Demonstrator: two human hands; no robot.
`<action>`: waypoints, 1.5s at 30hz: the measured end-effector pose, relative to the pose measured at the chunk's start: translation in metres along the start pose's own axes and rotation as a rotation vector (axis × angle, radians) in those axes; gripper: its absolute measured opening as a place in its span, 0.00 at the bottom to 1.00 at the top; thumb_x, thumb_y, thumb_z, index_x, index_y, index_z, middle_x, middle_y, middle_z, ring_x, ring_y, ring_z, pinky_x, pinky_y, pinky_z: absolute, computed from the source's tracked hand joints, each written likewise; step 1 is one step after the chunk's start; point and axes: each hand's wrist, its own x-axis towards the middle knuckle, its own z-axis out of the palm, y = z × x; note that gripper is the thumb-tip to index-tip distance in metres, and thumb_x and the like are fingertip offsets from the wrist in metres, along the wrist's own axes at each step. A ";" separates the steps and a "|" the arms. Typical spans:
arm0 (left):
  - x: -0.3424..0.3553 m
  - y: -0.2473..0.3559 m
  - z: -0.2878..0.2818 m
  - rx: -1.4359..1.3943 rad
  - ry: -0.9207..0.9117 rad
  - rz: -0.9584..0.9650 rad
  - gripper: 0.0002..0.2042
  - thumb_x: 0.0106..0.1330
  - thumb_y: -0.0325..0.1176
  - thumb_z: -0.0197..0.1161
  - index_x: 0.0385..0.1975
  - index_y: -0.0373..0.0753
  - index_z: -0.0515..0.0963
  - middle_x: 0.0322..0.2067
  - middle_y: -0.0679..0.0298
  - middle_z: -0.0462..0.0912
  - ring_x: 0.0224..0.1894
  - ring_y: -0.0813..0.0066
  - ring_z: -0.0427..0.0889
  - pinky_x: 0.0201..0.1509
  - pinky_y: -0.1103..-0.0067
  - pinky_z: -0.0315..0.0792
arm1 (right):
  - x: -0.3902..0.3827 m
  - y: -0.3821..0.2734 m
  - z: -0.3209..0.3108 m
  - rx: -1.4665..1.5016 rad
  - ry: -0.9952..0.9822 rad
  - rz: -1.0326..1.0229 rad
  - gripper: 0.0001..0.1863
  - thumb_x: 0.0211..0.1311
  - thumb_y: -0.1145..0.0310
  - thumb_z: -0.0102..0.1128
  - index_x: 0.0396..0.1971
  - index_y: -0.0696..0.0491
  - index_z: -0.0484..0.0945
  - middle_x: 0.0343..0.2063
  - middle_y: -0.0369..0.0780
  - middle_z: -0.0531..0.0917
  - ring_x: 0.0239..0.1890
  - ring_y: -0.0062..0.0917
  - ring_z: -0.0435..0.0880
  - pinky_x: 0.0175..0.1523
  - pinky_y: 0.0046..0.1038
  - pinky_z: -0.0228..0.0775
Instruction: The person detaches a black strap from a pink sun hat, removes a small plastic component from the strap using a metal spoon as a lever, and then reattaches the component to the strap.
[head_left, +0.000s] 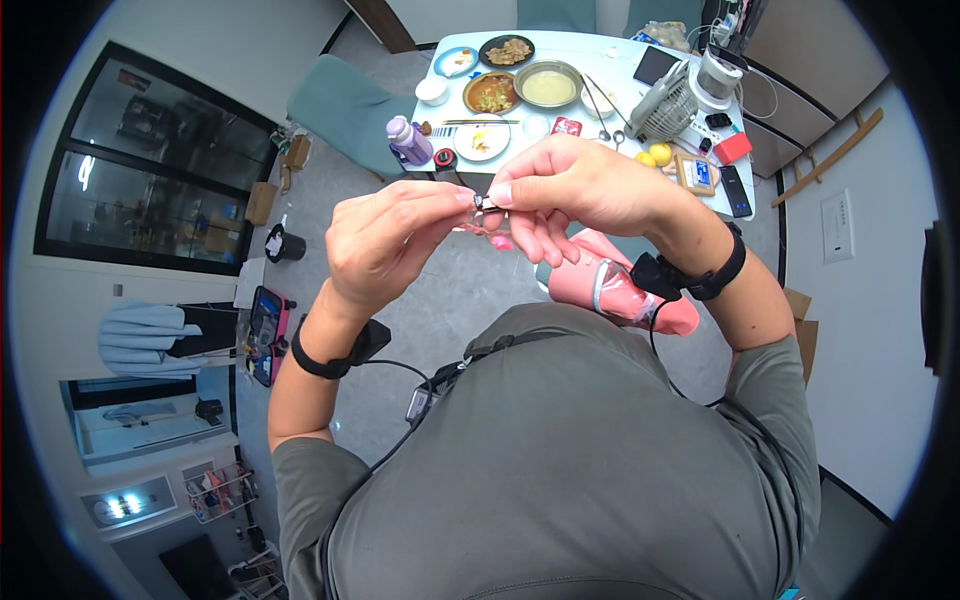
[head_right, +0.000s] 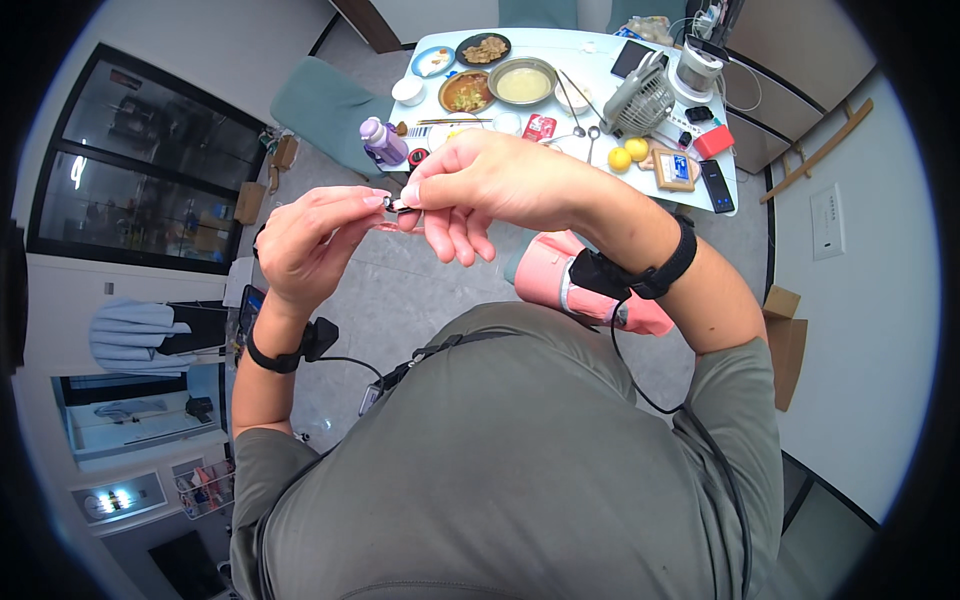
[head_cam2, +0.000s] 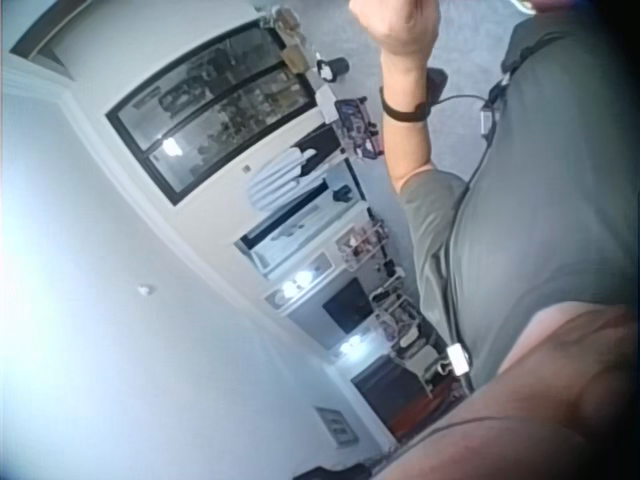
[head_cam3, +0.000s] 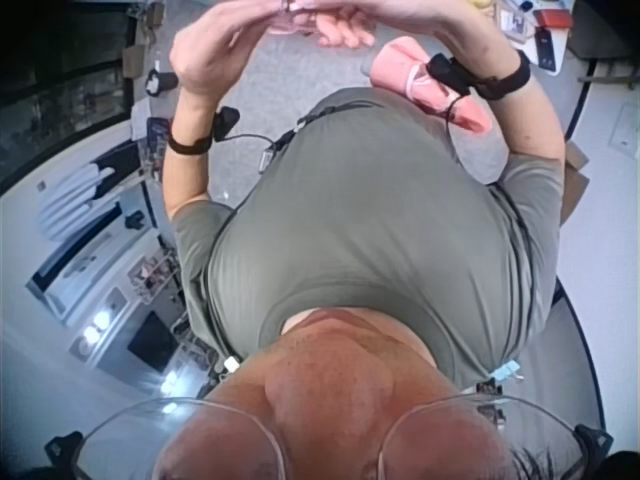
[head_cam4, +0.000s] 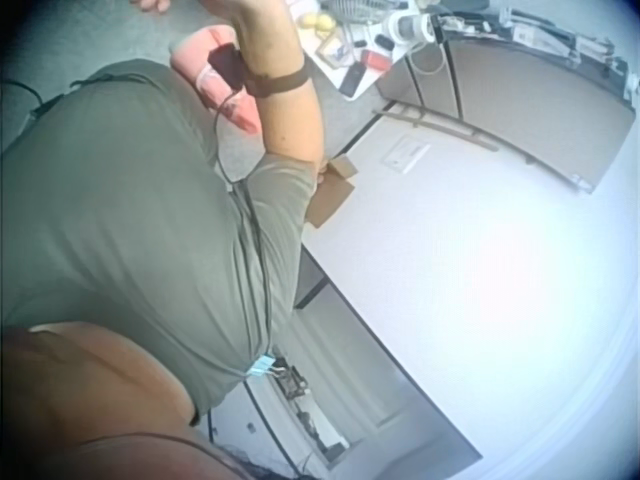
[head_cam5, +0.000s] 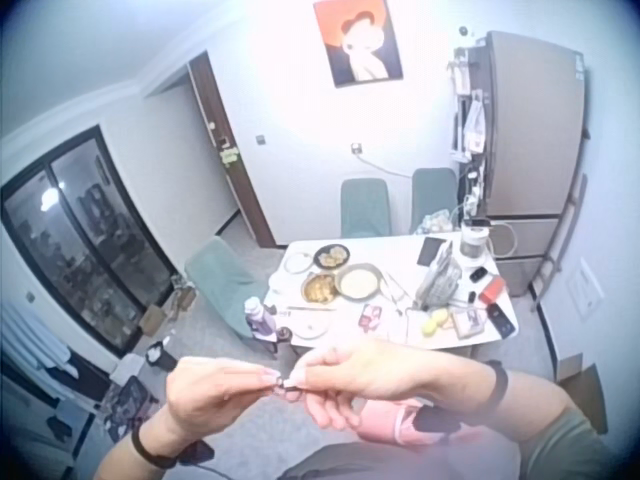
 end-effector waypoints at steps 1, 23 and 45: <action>-0.001 -0.001 0.001 -0.049 0.007 -0.023 0.11 0.55 0.16 0.72 0.39 0.32 0.84 0.35 0.54 0.89 0.34 0.64 0.90 0.35 0.77 0.83 | 0.000 0.001 0.000 0.001 0.000 -0.001 0.18 0.76 0.63 0.51 0.41 0.64 0.81 0.22 0.42 0.86 0.20 0.20 0.84 0.23 0.20 0.75; -0.005 -0.003 0.000 0.070 -0.027 0.074 0.10 0.52 0.21 0.72 0.34 0.36 0.86 0.34 0.59 0.88 0.32 0.67 0.89 0.31 0.78 0.81 | 0.005 -0.005 0.001 -0.166 -0.013 0.035 0.17 0.76 0.63 0.50 0.39 0.63 0.80 0.24 0.40 0.85 0.22 0.19 0.83 0.26 0.23 0.76; -0.003 0.013 0.008 -0.442 -0.112 -0.861 0.07 0.66 0.24 0.67 0.42 0.30 0.83 0.36 0.60 0.88 0.37 0.81 0.88 0.35 0.85 0.81 | 0.022 0.016 0.012 -1.165 0.378 -0.381 0.09 0.68 0.66 0.62 0.34 0.58 0.82 0.22 0.49 0.83 0.26 0.43 0.85 0.33 0.38 0.76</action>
